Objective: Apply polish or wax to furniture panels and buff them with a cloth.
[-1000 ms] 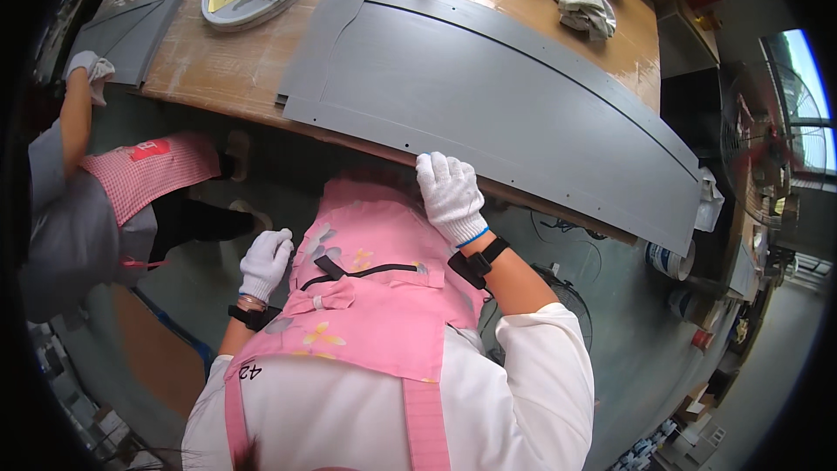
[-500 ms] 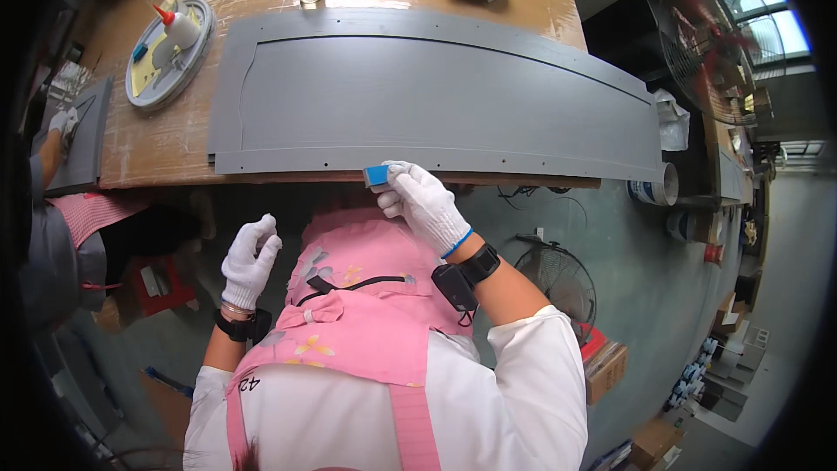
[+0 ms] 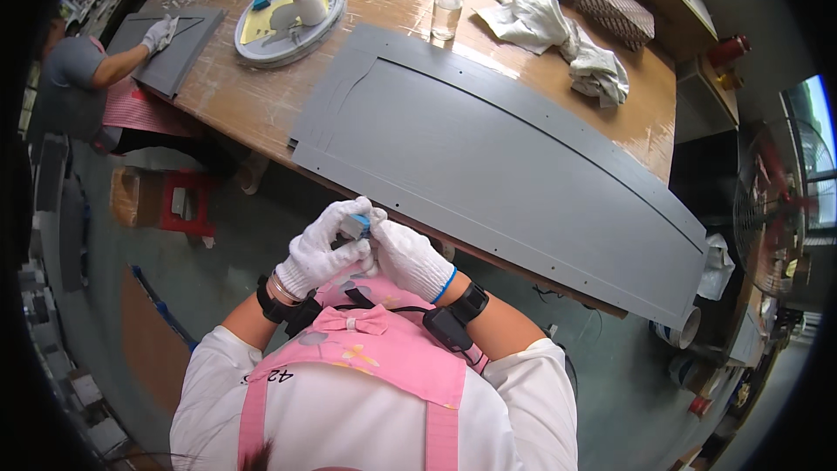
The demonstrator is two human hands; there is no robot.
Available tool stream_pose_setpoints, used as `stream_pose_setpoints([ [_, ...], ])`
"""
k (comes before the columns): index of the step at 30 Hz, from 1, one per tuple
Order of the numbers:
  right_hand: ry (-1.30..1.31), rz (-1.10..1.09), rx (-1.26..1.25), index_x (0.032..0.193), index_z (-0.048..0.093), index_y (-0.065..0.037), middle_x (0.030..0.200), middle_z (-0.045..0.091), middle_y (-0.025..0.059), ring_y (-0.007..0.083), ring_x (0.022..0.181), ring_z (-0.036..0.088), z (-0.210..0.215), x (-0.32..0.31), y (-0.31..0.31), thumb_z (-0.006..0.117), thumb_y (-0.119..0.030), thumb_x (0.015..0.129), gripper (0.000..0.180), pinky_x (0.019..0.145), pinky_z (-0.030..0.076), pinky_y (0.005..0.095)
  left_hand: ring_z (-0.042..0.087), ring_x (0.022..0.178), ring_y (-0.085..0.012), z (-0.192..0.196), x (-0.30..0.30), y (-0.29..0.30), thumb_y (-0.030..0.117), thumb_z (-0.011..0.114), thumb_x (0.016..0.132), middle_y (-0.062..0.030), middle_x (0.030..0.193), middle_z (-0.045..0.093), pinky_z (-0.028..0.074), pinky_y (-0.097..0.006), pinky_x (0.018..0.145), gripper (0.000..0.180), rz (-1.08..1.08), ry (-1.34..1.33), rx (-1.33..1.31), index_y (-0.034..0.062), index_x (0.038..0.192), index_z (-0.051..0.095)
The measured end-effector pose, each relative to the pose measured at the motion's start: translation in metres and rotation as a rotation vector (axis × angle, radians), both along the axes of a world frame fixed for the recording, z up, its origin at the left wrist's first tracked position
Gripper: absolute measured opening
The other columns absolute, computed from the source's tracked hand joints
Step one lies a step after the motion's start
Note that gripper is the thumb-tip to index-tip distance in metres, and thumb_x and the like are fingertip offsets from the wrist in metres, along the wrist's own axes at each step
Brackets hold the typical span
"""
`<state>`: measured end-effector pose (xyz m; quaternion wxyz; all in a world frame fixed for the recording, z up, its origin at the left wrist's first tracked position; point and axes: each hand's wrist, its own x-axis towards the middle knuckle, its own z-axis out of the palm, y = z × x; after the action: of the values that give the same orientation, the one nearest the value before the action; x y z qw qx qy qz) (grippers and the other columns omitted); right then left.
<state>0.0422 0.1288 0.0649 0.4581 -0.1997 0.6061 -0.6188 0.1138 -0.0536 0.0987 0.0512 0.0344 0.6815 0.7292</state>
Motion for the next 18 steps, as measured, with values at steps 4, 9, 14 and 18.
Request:
stream_pose_setpoints([
  [4, -0.16, 0.212, -0.072, 0.123, 0.059, 0.003, 0.091, 0.064, 0.0076, 0.0154, 0.081, 0.062, 0.039, -0.038, 0.016, 0.037, -0.046, 0.107, 0.055, 0.075, 0.052, 0.0293, 0.063, 0.09, -0.0121, 0.002, -0.002, 0.003, 0.005, 0.07, 0.091, -0.0053, 0.109, 0.065, 0.054, -0.029, 0.083, 0.036, 0.193, -0.082, 0.035, 0.0041, 0.124, 0.056],
  [9, 0.016, -0.447, -0.13, 0.117, 0.058, 0.003, 0.088, 0.058, 0.0051, 0.0108, 0.073, 0.055, 0.056, -0.21, 0.09, 0.049, -0.025, 0.105, 0.032, 0.065, 0.048, 0.0243, 0.064, 0.091, -0.0101, 0.023, 0.023, -0.018, 0.012, 0.072, 0.092, -0.002, 0.1, 0.064, 0.054, -0.028, 0.084, 0.031, 0.541, -0.178, -0.27, 0.0046, 0.119, 0.059],
  [14, 0.964, -1.285, 0.822, 0.134, 0.053, 0.003, 0.129, 0.058, 0.024, 0.0352, 0.112, 0.062, 0.031, -0.424, 0.227, 0.061, -0.047, 0.095, 0.064, 0.095, 0.051, 0.0426, 0.065, 0.093, -0.0107, 0.014, 0.064, -0.016, 0.016, 0.074, 0.092, -0.0022, 0.103, 0.066, 0.054, -0.028, 0.086, 0.032, 0.851, -0.267, -0.214, 0.0028, 0.118, 0.059],
  [18, 0.868, -1.287, 1.065, 0.143, 0.046, -0.003, 0.144, 0.046, 0.0289, 0.0438, 0.13, 0.048, -0.002, -0.502, 0.27, 0.06, -0.062, 0.089, 0.081, 0.11, 0.039, 0.0472, 0.066, 0.095, -0.0121, 0.019, 0.089, 0.0, 0.013, 0.072, 0.092, -0.0051, 0.102, 0.068, 0.055, -0.029, 0.086, 0.031, 1.026, -0.365, -0.309, 0.0009, 0.117, 0.059],
])
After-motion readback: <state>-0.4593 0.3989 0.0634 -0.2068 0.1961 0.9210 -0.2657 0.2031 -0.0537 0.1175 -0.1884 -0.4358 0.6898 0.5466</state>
